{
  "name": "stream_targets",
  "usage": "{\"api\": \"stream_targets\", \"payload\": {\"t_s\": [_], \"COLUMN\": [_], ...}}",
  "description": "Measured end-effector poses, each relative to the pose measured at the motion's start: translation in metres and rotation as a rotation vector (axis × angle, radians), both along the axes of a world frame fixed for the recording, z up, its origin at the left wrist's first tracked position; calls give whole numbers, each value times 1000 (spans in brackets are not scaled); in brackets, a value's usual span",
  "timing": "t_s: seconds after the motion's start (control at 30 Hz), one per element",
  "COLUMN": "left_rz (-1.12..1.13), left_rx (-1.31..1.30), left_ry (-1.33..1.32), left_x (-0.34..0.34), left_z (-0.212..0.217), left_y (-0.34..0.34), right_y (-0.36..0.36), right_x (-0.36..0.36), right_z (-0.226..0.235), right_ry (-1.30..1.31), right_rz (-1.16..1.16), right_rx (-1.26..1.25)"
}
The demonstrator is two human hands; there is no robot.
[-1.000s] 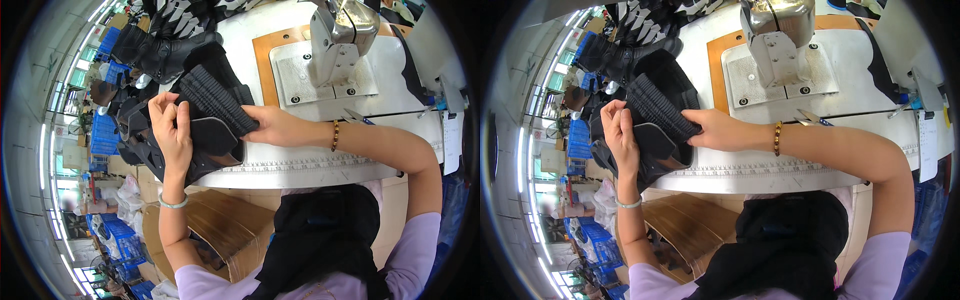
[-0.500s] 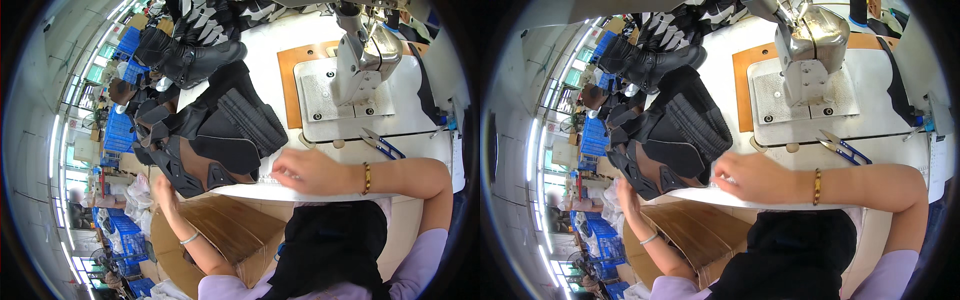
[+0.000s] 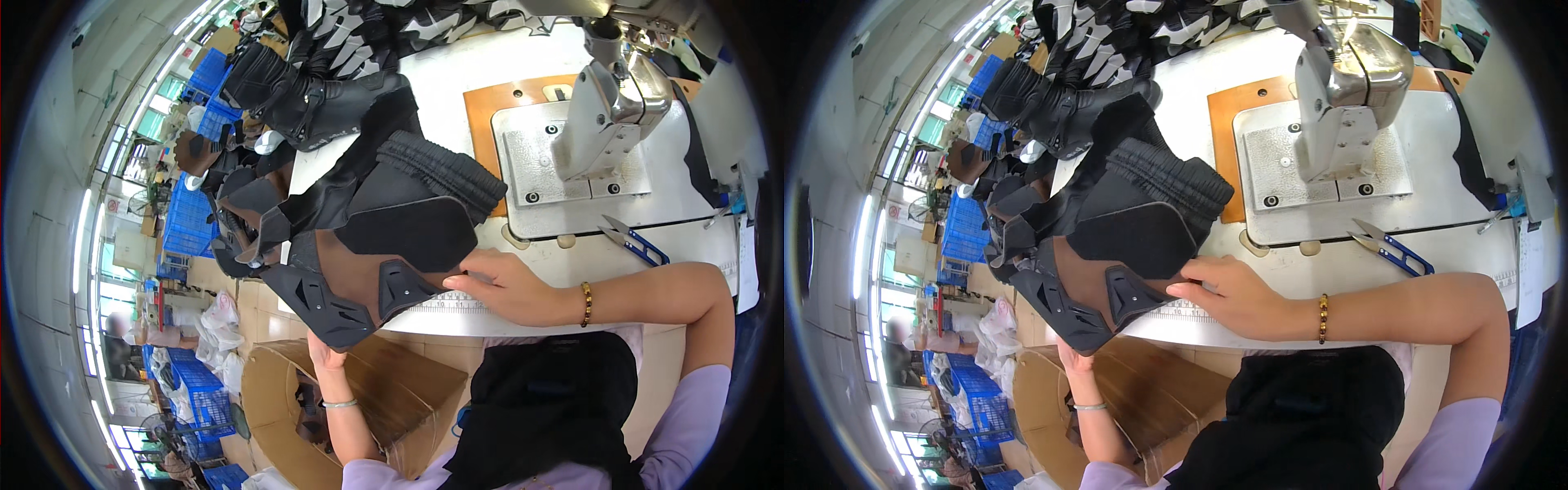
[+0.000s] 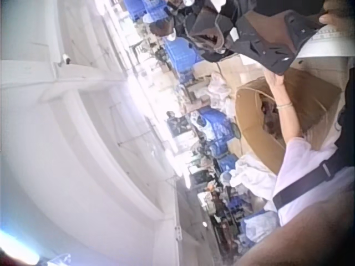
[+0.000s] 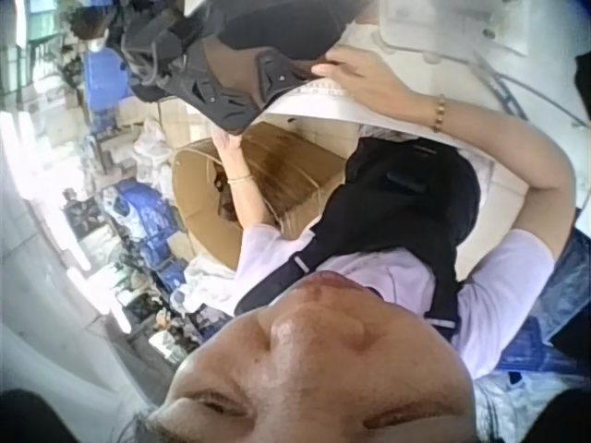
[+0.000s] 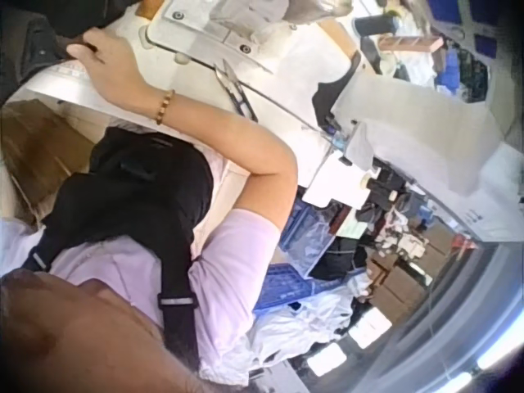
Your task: The person stitches a boot upper using a sewing machine, marks the inner collar with a pen, and fits and folds the boot upper panels together by hand.
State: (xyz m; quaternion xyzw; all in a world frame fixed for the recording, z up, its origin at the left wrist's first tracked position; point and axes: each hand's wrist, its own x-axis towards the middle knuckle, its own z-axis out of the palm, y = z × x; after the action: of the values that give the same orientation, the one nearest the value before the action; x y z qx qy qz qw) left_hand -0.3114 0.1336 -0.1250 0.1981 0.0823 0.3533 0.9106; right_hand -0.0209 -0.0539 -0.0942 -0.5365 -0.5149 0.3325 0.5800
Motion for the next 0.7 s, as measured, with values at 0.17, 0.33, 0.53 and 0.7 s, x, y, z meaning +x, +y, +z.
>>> {"api": "stream_targets", "payload": {"t_s": [0.17, 0.33, 0.53, 0.7], "left_rz": [48, 160, 439, 330], "left_rx": [419, 892, 1104, 1200], "left_ry": [899, 1126, 1150, 1285], "left_x": [-8, 0, -3, -8], "left_z": [11, 3, 10, 24], "left_y": [-6, -4, 25, 34], "right_y": [-5, -6, -14, -19], "right_x": [5, 14, 14, 17], "right_z": [3, 2, -1, -5], "right_ry": [64, 9, -287, -290], "right_rz": [37, 62, -125, -102], "right_rx": [-14, -52, -11, -4]}}
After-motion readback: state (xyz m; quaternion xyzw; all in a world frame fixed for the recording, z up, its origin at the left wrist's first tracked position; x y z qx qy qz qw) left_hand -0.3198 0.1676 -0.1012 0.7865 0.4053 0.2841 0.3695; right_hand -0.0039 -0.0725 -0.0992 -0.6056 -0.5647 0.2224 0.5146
